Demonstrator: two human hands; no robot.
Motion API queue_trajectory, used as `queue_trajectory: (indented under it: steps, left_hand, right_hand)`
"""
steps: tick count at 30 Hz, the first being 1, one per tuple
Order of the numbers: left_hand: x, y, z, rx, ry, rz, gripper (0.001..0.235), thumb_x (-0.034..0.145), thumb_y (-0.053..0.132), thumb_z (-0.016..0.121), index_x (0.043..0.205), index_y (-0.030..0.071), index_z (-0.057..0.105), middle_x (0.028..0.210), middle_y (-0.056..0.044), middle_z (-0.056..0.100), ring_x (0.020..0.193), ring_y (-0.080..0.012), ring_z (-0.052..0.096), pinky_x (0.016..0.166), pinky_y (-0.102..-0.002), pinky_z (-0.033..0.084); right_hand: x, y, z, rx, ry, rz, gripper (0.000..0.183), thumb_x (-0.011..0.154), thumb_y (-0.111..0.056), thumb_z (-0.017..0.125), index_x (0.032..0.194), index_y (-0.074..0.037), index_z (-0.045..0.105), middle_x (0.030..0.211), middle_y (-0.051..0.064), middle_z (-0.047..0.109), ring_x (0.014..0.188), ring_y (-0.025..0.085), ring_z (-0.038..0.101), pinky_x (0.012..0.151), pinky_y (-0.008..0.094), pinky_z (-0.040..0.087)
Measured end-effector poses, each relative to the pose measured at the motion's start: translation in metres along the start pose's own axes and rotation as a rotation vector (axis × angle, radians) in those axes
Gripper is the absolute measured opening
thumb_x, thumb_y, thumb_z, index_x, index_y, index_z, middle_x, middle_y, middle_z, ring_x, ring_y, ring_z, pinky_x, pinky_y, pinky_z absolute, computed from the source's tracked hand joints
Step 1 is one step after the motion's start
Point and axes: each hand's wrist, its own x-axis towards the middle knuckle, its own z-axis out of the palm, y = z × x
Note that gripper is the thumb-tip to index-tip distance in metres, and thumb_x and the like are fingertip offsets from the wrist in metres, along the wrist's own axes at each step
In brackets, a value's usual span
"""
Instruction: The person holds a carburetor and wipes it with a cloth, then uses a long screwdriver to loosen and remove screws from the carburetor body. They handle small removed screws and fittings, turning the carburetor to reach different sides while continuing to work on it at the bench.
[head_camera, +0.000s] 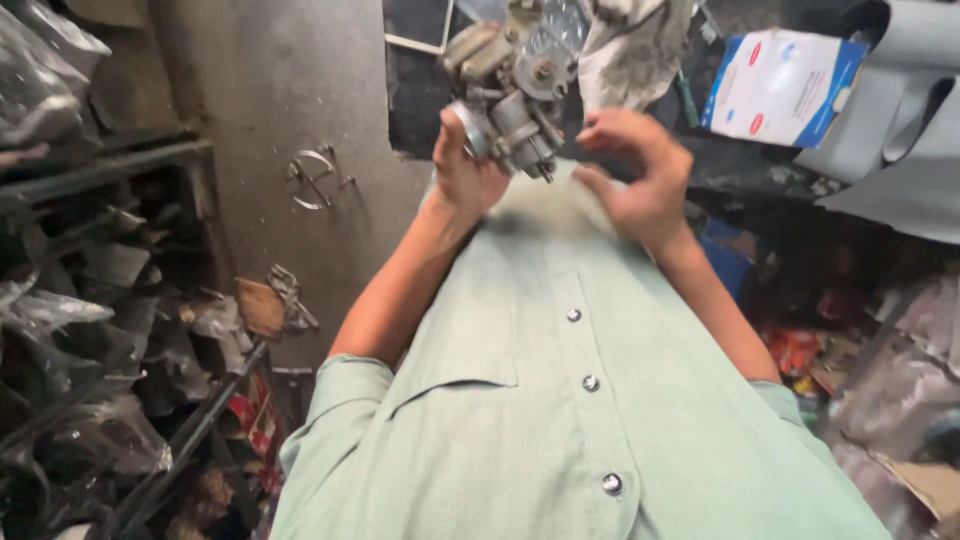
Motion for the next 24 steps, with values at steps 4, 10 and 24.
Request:
queue_trajectory:
  steps: [4, 10, 24]
  left_hand:
    - [-0.006, 0.021, 0.002, 0.008, -0.018, -0.010, 0.081, 0.094, 0.063, 0.070, 0.146, 0.004, 0.053, 0.135, -0.011, 0.067, 0.118, -0.0260, 0.067, 0.104, -0.046, 0.056]
    - [0.005, 0.041, 0.011, -0.027, 0.022, -0.022, 0.073, 0.092, 0.055, 0.069, 0.142, 0.004, 0.055, 0.128, -0.010, 0.068, 0.116, -0.0236, 0.069, 0.099, -0.042, 0.058]
    - [0.025, 0.058, 0.014, 0.085, 0.090, -0.252, 0.069, 0.087, 0.052, 0.075, 0.131, 0.002, 0.060, 0.111, -0.011, 0.072, 0.096, -0.0199, 0.075, 0.082, -0.035, 0.066]
  right_hand:
    - [-0.029, 0.114, -0.019, -0.219, 0.116, 0.376, 0.027, 0.102, -0.006, 0.080, 0.126, -0.004, 0.070, 0.116, 0.012, 0.075, 0.102, 0.018, 0.076, 0.092, 0.032, 0.061]
    - [-0.082, 0.255, -0.033, -0.921, 0.125, 0.338, 0.043, 0.084, -0.012, 0.080, 0.122, -0.002, 0.064, 0.118, 0.021, 0.066, 0.111, 0.043, 0.061, 0.093, 0.053, 0.049]
    - [-0.116, 0.101, -0.132, -0.216, 0.073, 1.051, 0.030, 0.097, -0.031, 0.071, 0.108, -0.003, 0.073, 0.077, -0.003, 0.054, 0.065, 0.008, 0.048, 0.058, 0.026, 0.044]
